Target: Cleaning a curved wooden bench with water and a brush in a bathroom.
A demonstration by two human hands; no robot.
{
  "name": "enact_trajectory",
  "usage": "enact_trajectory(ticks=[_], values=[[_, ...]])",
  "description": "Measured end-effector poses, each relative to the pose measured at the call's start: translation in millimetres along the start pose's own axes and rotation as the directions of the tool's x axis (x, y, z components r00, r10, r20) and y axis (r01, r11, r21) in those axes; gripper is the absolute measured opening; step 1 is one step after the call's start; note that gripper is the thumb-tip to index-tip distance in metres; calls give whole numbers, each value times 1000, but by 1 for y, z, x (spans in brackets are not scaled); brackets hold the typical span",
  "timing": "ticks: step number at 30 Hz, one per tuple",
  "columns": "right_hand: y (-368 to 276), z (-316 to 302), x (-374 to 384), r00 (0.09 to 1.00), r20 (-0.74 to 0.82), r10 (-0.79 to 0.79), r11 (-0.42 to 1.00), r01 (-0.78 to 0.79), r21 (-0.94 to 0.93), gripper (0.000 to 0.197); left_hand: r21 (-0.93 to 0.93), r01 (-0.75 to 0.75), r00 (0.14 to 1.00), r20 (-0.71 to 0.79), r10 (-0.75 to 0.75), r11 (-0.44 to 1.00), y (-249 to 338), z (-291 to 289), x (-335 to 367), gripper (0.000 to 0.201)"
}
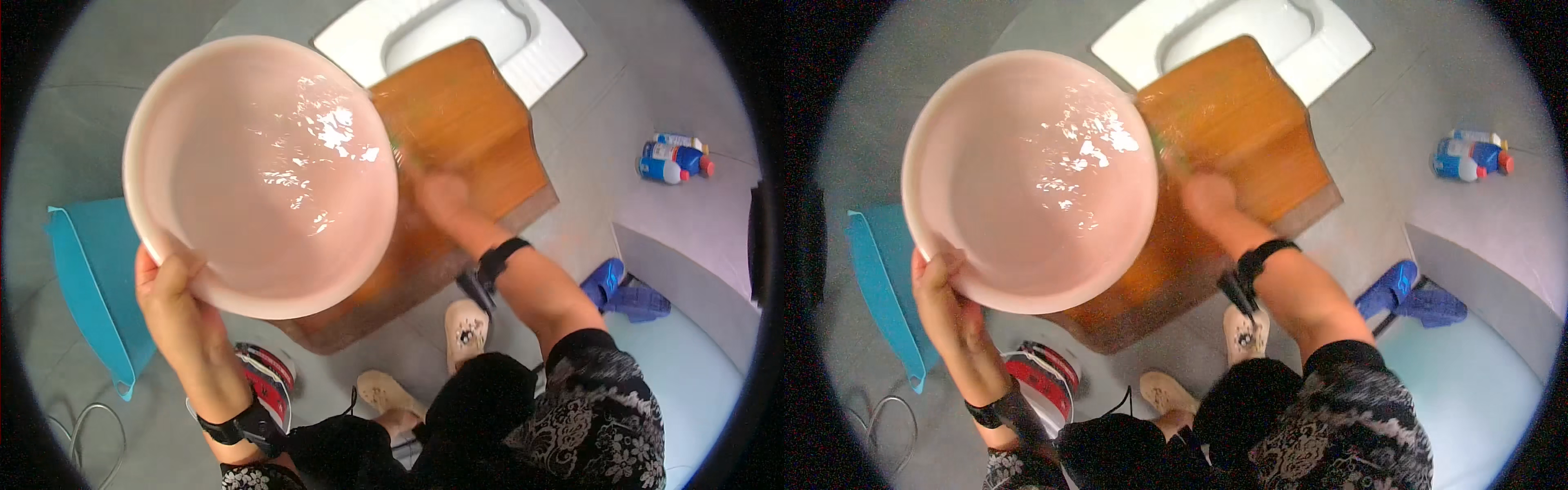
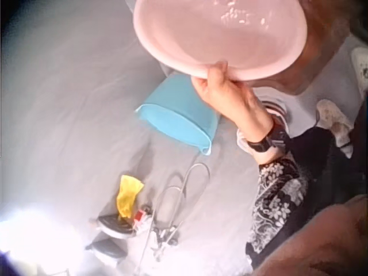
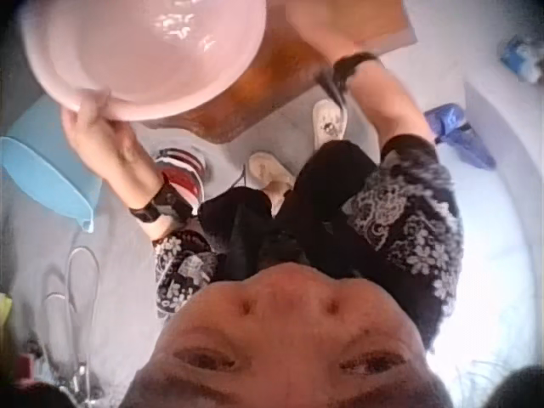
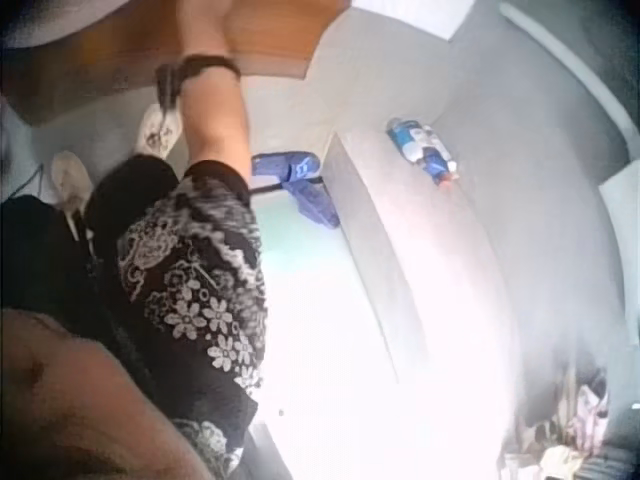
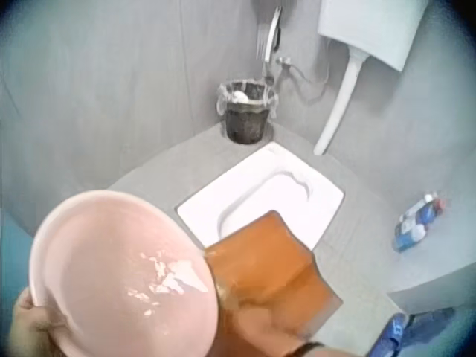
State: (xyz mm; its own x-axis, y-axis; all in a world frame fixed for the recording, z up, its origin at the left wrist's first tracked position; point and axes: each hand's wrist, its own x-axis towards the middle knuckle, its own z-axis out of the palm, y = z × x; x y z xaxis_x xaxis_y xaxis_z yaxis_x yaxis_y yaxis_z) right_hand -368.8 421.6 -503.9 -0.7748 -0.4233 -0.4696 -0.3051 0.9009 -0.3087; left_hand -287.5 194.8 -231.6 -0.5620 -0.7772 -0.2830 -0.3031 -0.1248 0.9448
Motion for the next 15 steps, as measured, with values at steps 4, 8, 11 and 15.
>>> enact_trajectory(ticks=[4, 8, 11, 15], values=[[59, -92, 56, 939, 31, 341, 940, -342, 19, 28, -93, -7, 1000, -1, 7, 996, 5, 23, 15, 35], [35, -55, 49, 976, -44, 215, 967, -219, -132, 30, -127, -45, 995, 80, 55, 991, -19, 40, 31, 30], [30, -79, 50, 986, 164, 41, 950, 12, -311, 36, -129, -95, 988, 106, 109, 987, -26, 65, 28, 25], [20, -75, 48, 996, 56, 68, 965, -51, -258, 45, -143, -162, 968, 169, 186, 976, -29, 81, 22, 21]])
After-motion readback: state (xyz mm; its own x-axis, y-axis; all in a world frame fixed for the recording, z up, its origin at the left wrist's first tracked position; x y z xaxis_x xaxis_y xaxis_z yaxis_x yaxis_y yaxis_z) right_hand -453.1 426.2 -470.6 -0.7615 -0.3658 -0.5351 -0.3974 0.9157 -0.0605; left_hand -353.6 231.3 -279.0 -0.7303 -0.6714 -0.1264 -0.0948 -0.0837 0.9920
